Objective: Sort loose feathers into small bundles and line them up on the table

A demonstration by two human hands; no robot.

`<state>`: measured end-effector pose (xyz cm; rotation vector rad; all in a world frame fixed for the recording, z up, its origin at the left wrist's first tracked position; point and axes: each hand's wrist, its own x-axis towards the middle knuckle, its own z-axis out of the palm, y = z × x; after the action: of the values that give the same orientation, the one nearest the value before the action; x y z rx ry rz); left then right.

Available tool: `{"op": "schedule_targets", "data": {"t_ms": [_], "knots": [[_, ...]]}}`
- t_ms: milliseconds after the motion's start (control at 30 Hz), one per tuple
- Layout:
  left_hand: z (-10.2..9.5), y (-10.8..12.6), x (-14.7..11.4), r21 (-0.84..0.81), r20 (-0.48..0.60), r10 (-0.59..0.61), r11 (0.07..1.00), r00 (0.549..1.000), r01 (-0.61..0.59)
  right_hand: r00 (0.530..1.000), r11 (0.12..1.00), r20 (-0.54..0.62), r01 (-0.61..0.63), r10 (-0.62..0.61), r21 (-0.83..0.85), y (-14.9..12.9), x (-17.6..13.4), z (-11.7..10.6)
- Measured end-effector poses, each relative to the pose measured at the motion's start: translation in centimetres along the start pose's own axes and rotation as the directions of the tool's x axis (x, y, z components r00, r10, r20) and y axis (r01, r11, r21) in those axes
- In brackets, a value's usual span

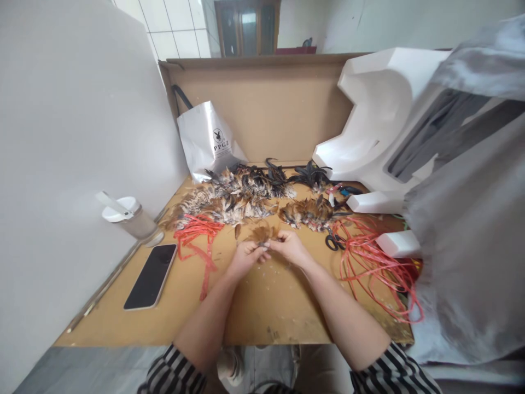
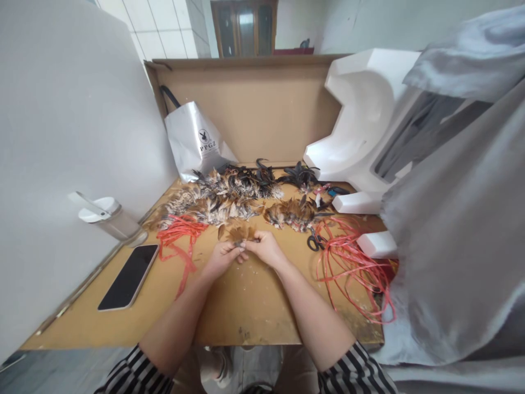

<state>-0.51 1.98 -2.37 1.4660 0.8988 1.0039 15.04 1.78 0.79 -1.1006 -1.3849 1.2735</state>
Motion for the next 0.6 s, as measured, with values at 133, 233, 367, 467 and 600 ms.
{"op": "schedule_targets", "data": {"t_ms": [133, 233, 367, 467, 600], "knots": [[0.0, 0.3, 0.0, -0.019, -0.007, 0.014, 1.000, 1.000, -0.014, 0.998, 0.997, 0.018, 0.060, -0.061, 0.054, -0.2, 0.0, 0.4], [0.1, 0.7, 0.0, -0.039, -0.004, 0.025, 0.999, 1.000, -0.025, 0.994, 0.990, 0.026, 0.104, -0.107, 0.093, -0.6, -0.2, 0.7], [0.4, 0.9, 0.0, -0.049, -0.029, 0.017, 0.999, 0.999, -0.019, 0.989, 0.979, 0.064, 0.123, -0.135, 0.162, -0.7, -0.4, 0.9], [0.5, 1.1, -0.1, -0.034, -0.042, -0.019, 0.999, 0.999, 0.018, 0.991, 0.984, 0.081, 0.095, -0.108, 0.151, -0.3, -0.4, 1.0], [-0.4, 1.3, 0.1, -0.055, -0.085, -0.066, 0.997, 0.994, 0.061, 0.998, 0.992, -0.040, 0.054, -0.049, 0.115, 0.5, 0.2, 1.0]]}}
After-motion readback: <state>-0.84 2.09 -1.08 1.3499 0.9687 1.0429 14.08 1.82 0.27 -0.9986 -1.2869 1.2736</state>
